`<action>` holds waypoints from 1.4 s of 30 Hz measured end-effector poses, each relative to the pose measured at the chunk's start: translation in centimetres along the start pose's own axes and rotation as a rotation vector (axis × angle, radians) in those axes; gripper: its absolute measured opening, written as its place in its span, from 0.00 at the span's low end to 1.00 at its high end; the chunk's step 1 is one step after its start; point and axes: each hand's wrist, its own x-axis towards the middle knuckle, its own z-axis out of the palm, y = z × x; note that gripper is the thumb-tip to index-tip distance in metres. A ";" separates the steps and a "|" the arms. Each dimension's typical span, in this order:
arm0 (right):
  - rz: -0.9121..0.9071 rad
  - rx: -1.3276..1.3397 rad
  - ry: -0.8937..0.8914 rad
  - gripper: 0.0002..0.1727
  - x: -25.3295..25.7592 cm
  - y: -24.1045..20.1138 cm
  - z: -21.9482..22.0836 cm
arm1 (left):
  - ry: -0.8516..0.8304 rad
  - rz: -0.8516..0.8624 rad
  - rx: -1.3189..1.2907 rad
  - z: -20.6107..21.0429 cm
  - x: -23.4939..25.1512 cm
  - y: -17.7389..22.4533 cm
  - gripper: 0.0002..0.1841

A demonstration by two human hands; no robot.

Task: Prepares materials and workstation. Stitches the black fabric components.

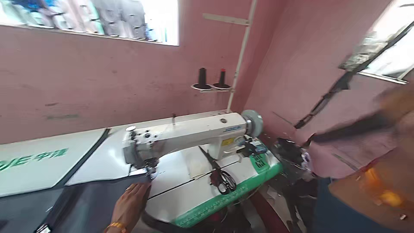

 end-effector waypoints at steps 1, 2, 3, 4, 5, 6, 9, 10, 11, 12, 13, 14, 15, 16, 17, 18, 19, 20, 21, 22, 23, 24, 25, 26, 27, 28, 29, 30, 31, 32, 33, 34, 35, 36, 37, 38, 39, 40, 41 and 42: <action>0.129 0.149 -0.096 0.13 -0.3 1.4 5.4 | 0.020 -0.022 -0.017 -0.1 0.1 0.3 0.11; 0.284 0.331 -0.249 0.11 -0.8 3.1 11.1 | 0.007 -0.058 -0.056 -0.4 0.3 0.7 0.12; 0.451 0.465 -0.425 0.09 -1.9 5.7 16.5 | -0.013 -0.090 -0.093 -0.7 0.3 1.1 0.12; 0.634 0.533 -0.560 0.07 -3.5 8.8 21.7 | -0.039 -0.117 -0.122 -0.9 0.3 1.5 0.11; 0.798 0.503 -0.657 0.06 -5.2 12.1 26.3 | -0.058 -0.134 -0.128 -0.9 0.4 1.7 0.11; 0.904 0.395 -0.716 0.06 -6.8 15.1 30.1 | -0.094 -0.157 -0.138 -0.9 0.4 1.9 0.11; 0.937 -0.024 -0.829 0.08 -8.7 20.4 37.1 | -0.073 -0.147 -0.180 -1.0 1.0 0.8 0.11; 0.927 -0.116 -0.859 0.09 -8.5 20.7 38.4 | -0.050 -0.147 -0.220 -1.1 1.3 -0.1 0.10; 0.916 -0.193 -0.880 0.09 -8.2 20.6 39.6 | -0.030 -0.150 -0.263 -1.4 1.7 -1.1 0.09; 0.905 -0.246 -0.883 0.10 -7.8 20.3 40.6 | -0.003 -0.136 -0.286 -1.6 2.2 -2.0 0.09; 0.887 -0.263 -0.840 0.11 -7.6 20.1 41.4 | 0.006 -0.106 -0.297 -1.7 2.6 -2.6 0.09; 0.872 -0.243 -0.763 0.13 -7.6 20.0 42.2 | 0.018 -0.049 -0.293 -1.7 3.0 -2.9 0.10; 0.866 -0.195 -0.671 0.14 -7.8 20.0 42.8 | 0.033 0.024 -0.272 -1.6 3.2 -3.1 0.11; 0.880 -0.157 -0.634 0.17 -7.9 20.1 43.3 | 0.033 0.093 -0.238 -1.4 3.0 -3.1 0.11; 0.891 -0.133 -0.638 0.17 -7.9 20.3 43.6 | 0.002 0.133 -0.206 -1.4 2.6 -2.8 0.12; 0.901 -0.112 -0.675 0.15 -7.8 20.6 43.5 | -0.078 0.138 -0.183 -1.8 2.0 -2.2 0.12; 0.904 -0.054 -0.714 0.13 -7.8 20.5 42.7 | -0.153 0.131 -0.146 -1.9 1.2 -1.4 0.11; 0.913 0.020 -0.788 0.14 -7.3 19.9 41.2 | -0.136 0.134 -0.101 -1.6 0.4 -0.8 0.11; 0.883 0.052 -0.842 0.16 -6.9 19.0 39.2 | -0.114 0.121 -0.072 -1.4 -0.2 -0.2 0.11; 0.782 0.057 -0.805 0.16 -7.0 17.8 36.9 | -0.105 0.100 -0.056 -1.3 -0.6 0.2 0.12; 0.622 0.022 -0.650 0.15 -7.9 16.8 34.5 | -0.100 0.081 -0.050 -1.3 -0.8 0.4 0.13; 0.453 -0.065 -0.437 0.13 -8.7 16.4 31.9 | -0.092 0.067 -0.051 -1.2 -1.0 0.6 0.13; 0.321 -0.210 -0.216 0.12 -8.6 16.5 29.0 | -0.086 0.058 -0.058 -1.2 -0.9 0.5 0.13; 0.242 -0.421 -0.030 0.13 -7.6 16.9 25.4 | -0.097 0.041 -0.075 -1.3 -0.8 0.5 0.13; 0.224 -0.661 0.077 0.16 -6.2 17.9 21.3 | -0.127 0.011 -0.095 -1.3 -0.6 0.5 0.13; 0.300 -0.835 0.110 0.20 -4.8 19.4 17.0 | -0.179 -0.037 -0.123 -1.5 -0.4 0.5 0.13; 0.451 -0.930 0.110 0.25 -3.5 21.4 13.2 | -0.230 -0.093 -0.151 -1.7 0.0 0.3 0.14; 0.651 -0.961 0.073 0.30 -2.1 23.5 9.9 | -0.282 -0.153 -0.179 -1.8 0.6 0.1 0.15; 0.829 -0.985 0.015 0.30 -0.9 25.6 7.3 | -0.300 -0.198 -0.196 -1.7 1.1 0.0 0.15; 0.928 -1.001 -0.059 0.28 0.0 27.7 5.5 | -0.283 -0.222 -0.201 -1.2 1.5 -0.3 0.15; 0.993 -0.982 -0.140 0.25 0.9 29.0 4.7 | -0.252 -0.227 -0.199 -0.8 1.7 -0.6 0.15; 1.036 -0.957 -0.211 0.22 1.4 29.9 4.6 | -0.233 -0.227 -0.195 -0.6 1.9 -0.9 0.14; 1.070 -0.934 -0.255 0.19 1.8 30.2 4.8 | -0.237 -0.230 -0.190 -0.6 2.0 -0.9 0.15; 1.086 -0.918 -0.269 0.18 1.9 30.4 5.0 | -0.236 -0.228 -0.182 -0.6 2.0 -0.9 0.15; 1.087 -0.911 -0.266 0.18 1.6 30.4 5.0 | -0.240 -0.225 -0.181 -0.7 2.0 -0.9 0.15; 1.074 -0.921 -0.259 0.19 1.3 30.3 4.9 | -0.225 -0.211 -0.188 -0.7 1.9 -0.9 0.15; 1.049 -0.943 -0.253 0.20 1.1 30.3 4.8 | -0.179 -0.187 -0.200 -0.5 1.8 -1.1 0.14; 1.004 -0.962 -0.235 0.22 0.6 30.0 4.8 | -0.127 -0.161 -0.226 -0.3 1.7 -1.3 0.13; 0.940 -0.978 -0.191 0.24 -0.4 29.4 4.7 | -0.101 -0.146 -0.250 -0.2 1.5 -1.4 0.13; 0.861 -0.975 -0.103 0.27 -1.9 28.7 4.8 | -0.103 -0.144 -0.267 -0.2 1.6 -1.6 0.13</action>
